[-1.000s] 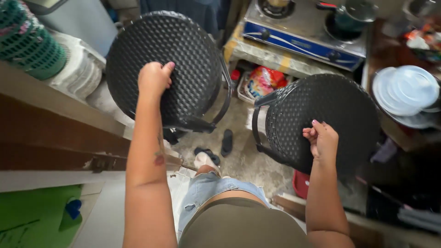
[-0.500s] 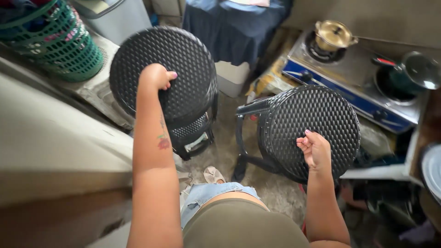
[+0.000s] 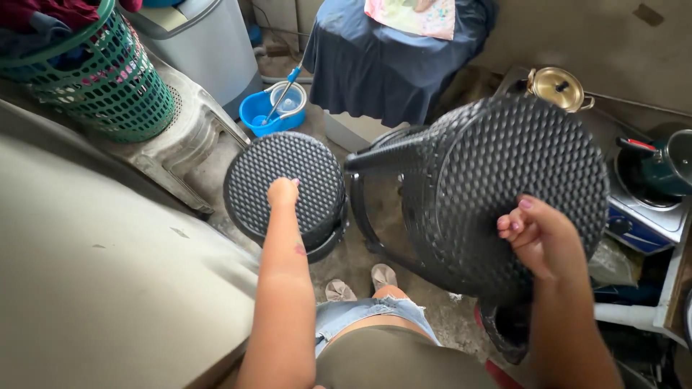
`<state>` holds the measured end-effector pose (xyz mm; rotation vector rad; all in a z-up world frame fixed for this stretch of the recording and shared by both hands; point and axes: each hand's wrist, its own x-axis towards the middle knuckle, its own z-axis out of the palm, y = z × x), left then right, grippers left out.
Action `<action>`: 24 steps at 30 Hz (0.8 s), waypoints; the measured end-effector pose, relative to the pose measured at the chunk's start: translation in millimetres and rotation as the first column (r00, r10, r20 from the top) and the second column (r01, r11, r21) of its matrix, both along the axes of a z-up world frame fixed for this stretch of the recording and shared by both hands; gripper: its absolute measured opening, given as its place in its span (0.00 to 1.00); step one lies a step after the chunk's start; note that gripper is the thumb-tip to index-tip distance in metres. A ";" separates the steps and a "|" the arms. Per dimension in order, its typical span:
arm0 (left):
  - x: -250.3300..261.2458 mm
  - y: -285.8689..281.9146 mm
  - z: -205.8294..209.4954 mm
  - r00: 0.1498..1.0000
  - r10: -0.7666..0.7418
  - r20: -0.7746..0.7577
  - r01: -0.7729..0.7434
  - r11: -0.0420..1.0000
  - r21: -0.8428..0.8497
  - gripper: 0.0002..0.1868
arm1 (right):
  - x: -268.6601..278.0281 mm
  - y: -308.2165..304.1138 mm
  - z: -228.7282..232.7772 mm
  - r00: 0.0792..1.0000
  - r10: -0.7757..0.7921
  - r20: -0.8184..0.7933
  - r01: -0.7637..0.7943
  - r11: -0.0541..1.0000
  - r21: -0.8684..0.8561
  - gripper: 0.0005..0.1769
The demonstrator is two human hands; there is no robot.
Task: The person folds a gray cloth and a pink cloth on an ironing board, then moves a stack of folded clothes into a drawer before carrying two stools and a laundry basket into a kitchen area.
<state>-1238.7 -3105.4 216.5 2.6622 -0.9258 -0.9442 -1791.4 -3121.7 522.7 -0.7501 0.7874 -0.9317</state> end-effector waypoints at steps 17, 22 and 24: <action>-60.1 84.7 100.2 0.513 0.012 -0.858 -0.858 -0.005 -0.513 0.24 | 199.5 -65.6 79.0 0.878 0.432 0.205 -0.444 0.896 0.015 0.11; -74.5 129.3 121.6 0.432 0.302 -0.850 -0.789 -0.330 -0.518 0.24 | 309.6 -61.2 0.2 0.921 0.377 0.097 -0.387 0.912 0.133 0.07; -89.5 140.9 113.6 0.428 0.360 -0.829 -0.770 -0.334 -0.543 0.25 | 353.1 -60.0 -40.8 0.907 0.408 0.105 -0.420 0.893 0.160 0.08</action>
